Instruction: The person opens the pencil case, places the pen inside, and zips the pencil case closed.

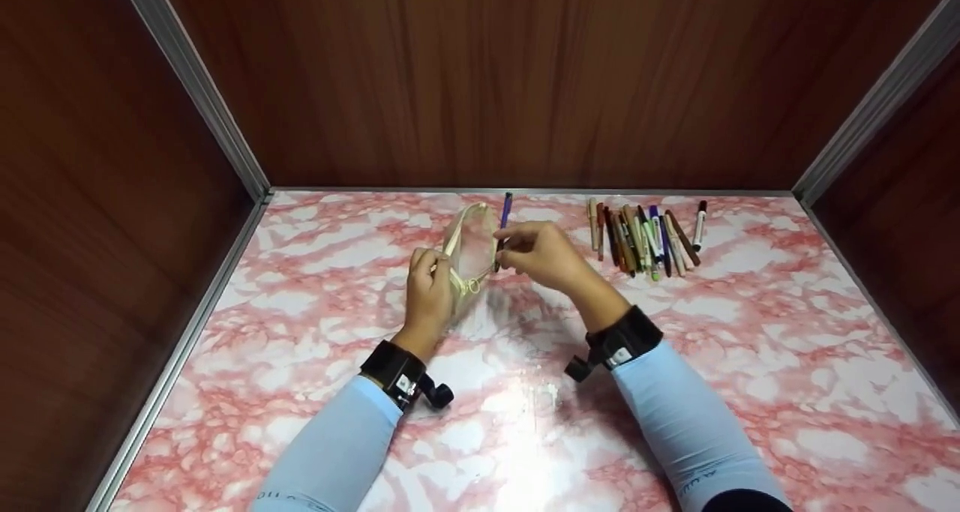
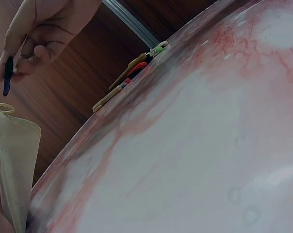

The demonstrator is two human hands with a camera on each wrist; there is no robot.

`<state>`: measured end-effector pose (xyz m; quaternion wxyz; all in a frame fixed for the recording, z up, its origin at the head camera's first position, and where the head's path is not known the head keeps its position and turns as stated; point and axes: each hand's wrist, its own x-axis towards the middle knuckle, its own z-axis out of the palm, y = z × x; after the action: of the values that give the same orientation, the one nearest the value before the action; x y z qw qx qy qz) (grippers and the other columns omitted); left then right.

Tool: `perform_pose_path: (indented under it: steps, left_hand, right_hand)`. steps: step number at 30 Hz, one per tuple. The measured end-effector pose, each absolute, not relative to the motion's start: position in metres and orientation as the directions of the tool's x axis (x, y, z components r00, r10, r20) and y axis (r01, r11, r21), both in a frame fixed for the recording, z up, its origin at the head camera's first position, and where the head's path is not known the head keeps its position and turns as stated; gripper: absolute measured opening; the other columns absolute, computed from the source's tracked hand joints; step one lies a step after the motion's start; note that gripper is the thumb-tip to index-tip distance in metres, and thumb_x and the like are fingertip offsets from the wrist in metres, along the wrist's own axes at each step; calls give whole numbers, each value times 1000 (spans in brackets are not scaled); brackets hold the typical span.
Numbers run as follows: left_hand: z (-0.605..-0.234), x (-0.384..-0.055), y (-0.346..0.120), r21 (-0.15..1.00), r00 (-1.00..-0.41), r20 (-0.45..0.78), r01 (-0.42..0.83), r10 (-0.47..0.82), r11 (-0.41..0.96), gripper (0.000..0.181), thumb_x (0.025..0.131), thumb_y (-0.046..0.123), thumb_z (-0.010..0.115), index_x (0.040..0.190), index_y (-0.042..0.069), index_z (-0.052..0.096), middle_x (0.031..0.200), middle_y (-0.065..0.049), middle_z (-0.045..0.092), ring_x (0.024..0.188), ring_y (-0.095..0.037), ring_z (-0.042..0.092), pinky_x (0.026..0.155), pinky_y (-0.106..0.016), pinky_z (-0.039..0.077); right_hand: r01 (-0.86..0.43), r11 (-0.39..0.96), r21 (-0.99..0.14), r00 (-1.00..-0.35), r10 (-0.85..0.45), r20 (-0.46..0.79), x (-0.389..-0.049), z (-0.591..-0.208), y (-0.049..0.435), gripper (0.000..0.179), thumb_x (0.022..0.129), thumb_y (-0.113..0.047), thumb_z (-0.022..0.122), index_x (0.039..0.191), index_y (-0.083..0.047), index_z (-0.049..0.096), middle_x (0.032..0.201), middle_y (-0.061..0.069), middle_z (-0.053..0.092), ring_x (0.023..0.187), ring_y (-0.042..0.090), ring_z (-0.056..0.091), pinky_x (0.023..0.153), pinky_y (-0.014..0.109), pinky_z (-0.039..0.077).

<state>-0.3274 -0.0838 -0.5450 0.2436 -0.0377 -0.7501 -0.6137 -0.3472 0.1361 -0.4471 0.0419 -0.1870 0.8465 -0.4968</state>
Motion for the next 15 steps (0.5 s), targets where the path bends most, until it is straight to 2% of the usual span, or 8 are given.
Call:
perform_pose_path:
  steps: [2,7,10,15]
  left_hand:
    - [-545,-328,-84,901,-879,413,357,-237,246,20,110,5,57,94,-3,66,106,-12,55,102,-17,57,87,-23,54]
    - [-546,-328,-83,889,-879,432,378,-203,259,19,109,4,57,95,-4,67,107,-11,55,103,-17,56,86,-23,53]
    - [-547,-329,-83,881,-873,447,391,-196,268,18,109,3,58,94,-4,67,107,-12,56,103,-16,55,86,-23,53]
    - [-547,-328,-83,882,-871,450,397,-200,254,18,108,3,60,93,-3,67,108,-14,58,101,-15,55,86,-23,52]
  right_hand:
    - [-289,435,-853,-919,-375,120,-347,-452,132,38,100,-8,81,138,-2,80,112,19,84,91,15,75,78,23,61]
    - [-302,425,-853,-910,-395,125,-347,-461,123,37,101,-9,79,138,-2,80,111,20,84,92,14,76,80,21,59]
    - [-310,425,-850,-903,-413,122,-347,-466,120,38,103,-9,78,140,-2,79,114,21,84,98,20,78,85,23,60]
    - [-354,445,-823,-868,-484,112,-349,-471,120,42,106,-10,75,147,-1,74,127,22,83,116,34,80,98,34,63]
